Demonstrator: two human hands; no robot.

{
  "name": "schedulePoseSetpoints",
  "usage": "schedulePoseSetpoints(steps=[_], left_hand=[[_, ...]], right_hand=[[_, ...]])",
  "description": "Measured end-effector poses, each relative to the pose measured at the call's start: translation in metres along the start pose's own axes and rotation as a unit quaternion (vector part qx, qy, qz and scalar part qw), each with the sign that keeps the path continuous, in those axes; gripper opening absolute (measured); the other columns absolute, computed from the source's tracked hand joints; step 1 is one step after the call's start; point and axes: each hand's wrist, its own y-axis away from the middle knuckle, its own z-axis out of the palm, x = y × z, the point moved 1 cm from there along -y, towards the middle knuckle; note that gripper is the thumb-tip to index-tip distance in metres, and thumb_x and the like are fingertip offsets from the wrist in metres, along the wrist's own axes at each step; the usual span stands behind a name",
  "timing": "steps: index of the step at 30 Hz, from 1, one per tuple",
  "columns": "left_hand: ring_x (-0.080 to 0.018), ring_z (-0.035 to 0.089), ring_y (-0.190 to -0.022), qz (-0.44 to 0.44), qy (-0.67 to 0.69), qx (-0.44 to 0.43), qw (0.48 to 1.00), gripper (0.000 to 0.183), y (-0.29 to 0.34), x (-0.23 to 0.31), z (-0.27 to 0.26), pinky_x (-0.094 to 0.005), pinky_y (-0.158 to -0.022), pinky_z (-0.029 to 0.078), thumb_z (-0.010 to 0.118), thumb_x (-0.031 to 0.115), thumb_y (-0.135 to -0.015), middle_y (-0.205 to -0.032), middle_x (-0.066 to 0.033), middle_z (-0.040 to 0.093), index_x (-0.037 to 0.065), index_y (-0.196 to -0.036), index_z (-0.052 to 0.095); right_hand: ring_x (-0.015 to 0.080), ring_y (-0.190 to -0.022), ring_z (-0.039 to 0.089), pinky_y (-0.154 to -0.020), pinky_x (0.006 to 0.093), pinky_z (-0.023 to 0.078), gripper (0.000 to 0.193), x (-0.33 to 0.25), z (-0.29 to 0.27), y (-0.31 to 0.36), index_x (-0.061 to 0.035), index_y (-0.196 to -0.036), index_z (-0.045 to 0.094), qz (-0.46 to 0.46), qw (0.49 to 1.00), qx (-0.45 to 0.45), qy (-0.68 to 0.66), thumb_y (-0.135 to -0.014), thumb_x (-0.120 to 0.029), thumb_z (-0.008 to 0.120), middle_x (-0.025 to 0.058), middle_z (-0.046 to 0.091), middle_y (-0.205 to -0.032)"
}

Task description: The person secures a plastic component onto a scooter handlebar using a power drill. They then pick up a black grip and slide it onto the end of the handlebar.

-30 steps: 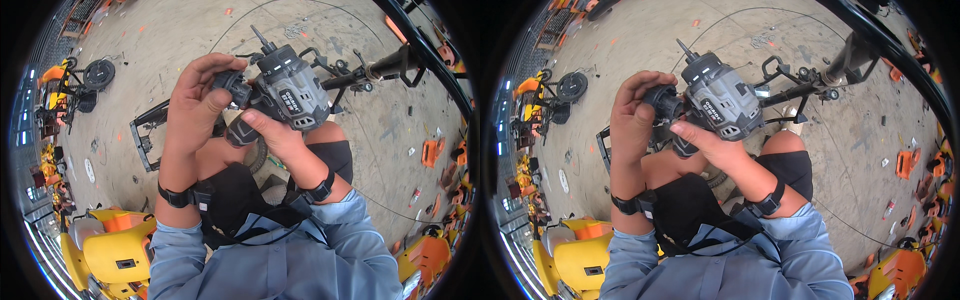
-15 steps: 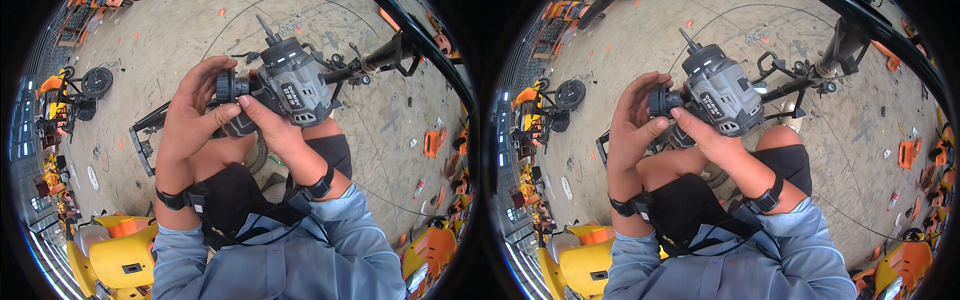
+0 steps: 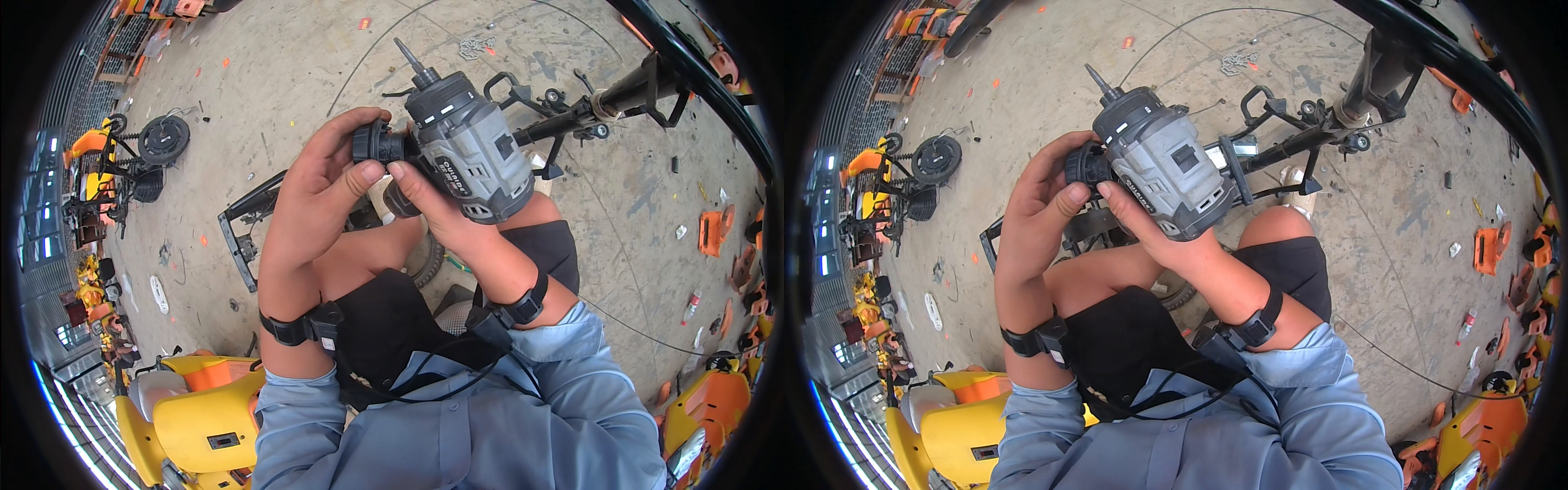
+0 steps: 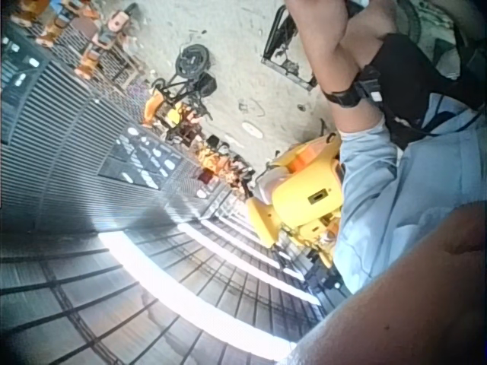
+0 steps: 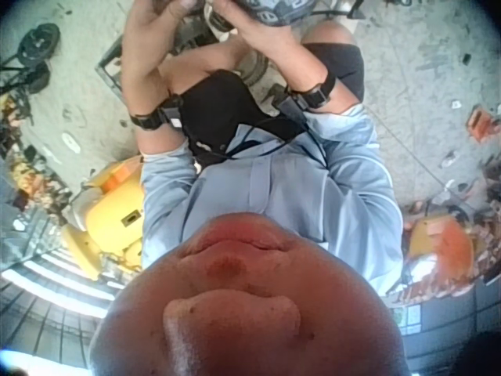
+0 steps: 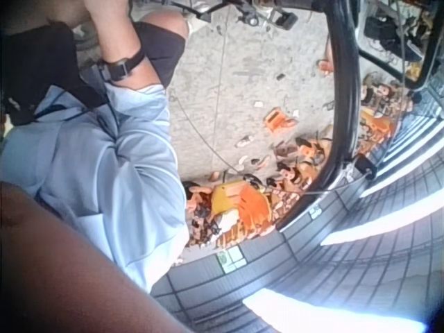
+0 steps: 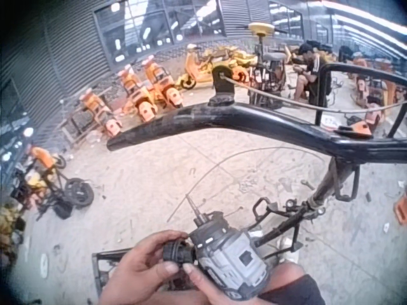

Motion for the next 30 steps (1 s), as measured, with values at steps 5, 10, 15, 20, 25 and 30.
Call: schedulePoseSetpoints(steps=[5,10,15,20,25,30], left_hand=[[-0.0181,0.057,-0.124,-0.024,-0.035,0.021,0.999,0.049,0.0,0.003,0.003,-0.0318,-0.106,0.044,0.064,0.016,-0.101,-0.135,-0.0114,0.059,-0.003,-0.143,0.048],[-0.0153,0.058,-0.116,-0.083,-0.146,0.086,0.982,0.042,-0.001,0.009,0.01,-0.0289,-0.102,0.045,0.055,0.032,-0.107,-0.121,-0.0097,0.065,0.0,-0.134,0.059],[-0.0115,0.062,-0.085,-0.116,-0.146,0.112,0.976,0.051,-0.005,0.008,0.011,-0.0258,-0.077,0.051,0.041,0.045,-0.11,-0.103,-0.0069,0.068,0.002,-0.118,0.066],[-0.0087,0.055,-0.054,-0.216,-0.127,0.141,0.958,0.066,-0.008,0.007,0.011,-0.0244,-0.05,0.045,0.035,0.057,-0.108,-0.07,-0.003,0.062,0.002,-0.09,0.068],[-0.0092,0.051,-0.047,-0.31,-0.148,0.156,0.926,0.069,-0.008,0.016,0.007,-0.0231,-0.048,0.041,0.033,0.061,-0.107,-0.056,-0.003,0.057,0.003,-0.088,0.066],[-0.0081,0.053,-0.055,-0.197,-0.16,0.153,0.955,0.063,-0.007,0.004,0.007,-0.0224,-0.053,0.044,0.037,0.057,-0.108,-0.069,-0.0016,0.062,0.002,-0.099,0.067]], right_hand=[[0.0241,-0.091,0.068,-0.078,0.0367,0.054,0.027,0.007,0.0,-0.002,-0.0036,-0.114,0.07,-0.036,0.999,0.007,0.026,-0.092,-0.018,0.077,0.0092,0.071,-0.101],[0.0269,-0.091,0.068,-0.078,0.0383,0.054,0.026,0.008,-0.002,-0.002,-0.0052,-0.111,0.07,-0.04,0.997,-0.011,0.072,-0.091,-0.02,0.077,0.0101,0.072,-0.102],[0.0268,-0.094,0.069,-0.079,0.0392,0.054,0.024,-0.001,-0.003,-0.003,-0.0056,-0.108,0.071,-0.034,0.995,-0.045,0.082,-0.091,-0.021,0.077,0.0096,0.072,-0.102],[0.0268,-0.099,0.069,-0.087,0.039,0.054,0.033,0.012,-0.008,0.002,-0.0058,-0.113,0.069,-0.035,0.982,-0.113,0.144,-0.083,-0.017,0.08,0.0096,0.072,-0.107],[0.0263,-0.105,0.068,-0.094,0.036,0.053,0.047,0.024,-0.008,0.002,-0.0022,-0.12,0.066,-0.064,0.972,-0.132,0.186,-0.078,-0.015,0.082,0.0129,0.069,-0.116],[0.0236,-0.096,0.069,-0.085,0.0341,0.055,0.038,0.012,-0.006,0.001,-0.0021,-0.117,0.067,-0.06,0.982,-0.078,0.164,-0.084,-0.013,0.081,0.0104,0.071,-0.111]])
